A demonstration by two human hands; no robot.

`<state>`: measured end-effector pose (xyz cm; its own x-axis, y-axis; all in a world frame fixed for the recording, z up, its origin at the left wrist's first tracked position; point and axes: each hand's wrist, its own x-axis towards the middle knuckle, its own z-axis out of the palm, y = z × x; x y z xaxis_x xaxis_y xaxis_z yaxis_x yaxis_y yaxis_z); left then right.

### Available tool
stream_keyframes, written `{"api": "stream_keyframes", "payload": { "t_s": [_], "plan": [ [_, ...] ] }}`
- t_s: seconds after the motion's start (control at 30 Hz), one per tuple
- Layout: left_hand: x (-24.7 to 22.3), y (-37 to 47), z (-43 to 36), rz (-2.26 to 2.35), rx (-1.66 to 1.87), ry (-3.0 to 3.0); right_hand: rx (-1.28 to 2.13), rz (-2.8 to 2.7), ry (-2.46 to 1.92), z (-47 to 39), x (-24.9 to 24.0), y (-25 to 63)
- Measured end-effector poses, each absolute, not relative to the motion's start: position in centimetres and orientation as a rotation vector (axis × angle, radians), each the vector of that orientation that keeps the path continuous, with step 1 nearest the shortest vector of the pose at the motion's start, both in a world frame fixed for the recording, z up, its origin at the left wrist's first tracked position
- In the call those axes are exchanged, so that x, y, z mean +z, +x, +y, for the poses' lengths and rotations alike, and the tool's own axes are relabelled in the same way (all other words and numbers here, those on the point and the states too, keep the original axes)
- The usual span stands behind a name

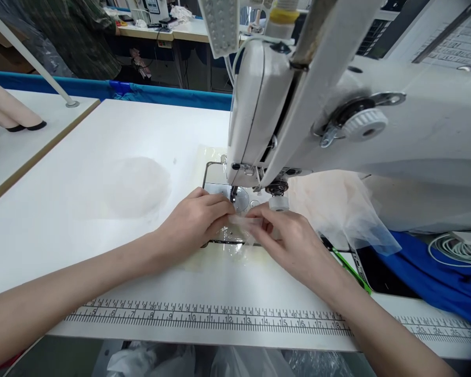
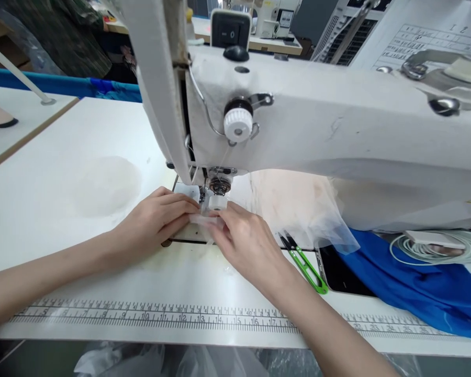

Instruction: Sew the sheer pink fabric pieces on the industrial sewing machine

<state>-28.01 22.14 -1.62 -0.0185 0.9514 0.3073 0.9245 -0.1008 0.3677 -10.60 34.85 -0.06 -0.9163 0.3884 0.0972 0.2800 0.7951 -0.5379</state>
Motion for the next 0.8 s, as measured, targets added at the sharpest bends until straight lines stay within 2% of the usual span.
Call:
{"api": "stream_keyframes", "payload": {
  "t_s": [0.2,0.33,0.5,0.8],
  "plan": [
    [-0.3,-28.2,22.5,2.072,0.777,1.959,0.246,-2.64,-0.393,35.1,-1.8,-11.2],
    [0.1,-28.3,23.5,2.115,0.739,1.844,0.083,-2.453,-0.325,35.4,-2.3,-11.5],
    [0.3,-28.4,24.3,2.118,0.65,1.81,0.071,-2.411,-0.273,35.5,-2.2,-11.8],
    [0.1,-29.3,23.7,1.882,0.762,1.897,0.269,-2.547,-0.363,35.6,-2.1,-11.6]
  ]
}}
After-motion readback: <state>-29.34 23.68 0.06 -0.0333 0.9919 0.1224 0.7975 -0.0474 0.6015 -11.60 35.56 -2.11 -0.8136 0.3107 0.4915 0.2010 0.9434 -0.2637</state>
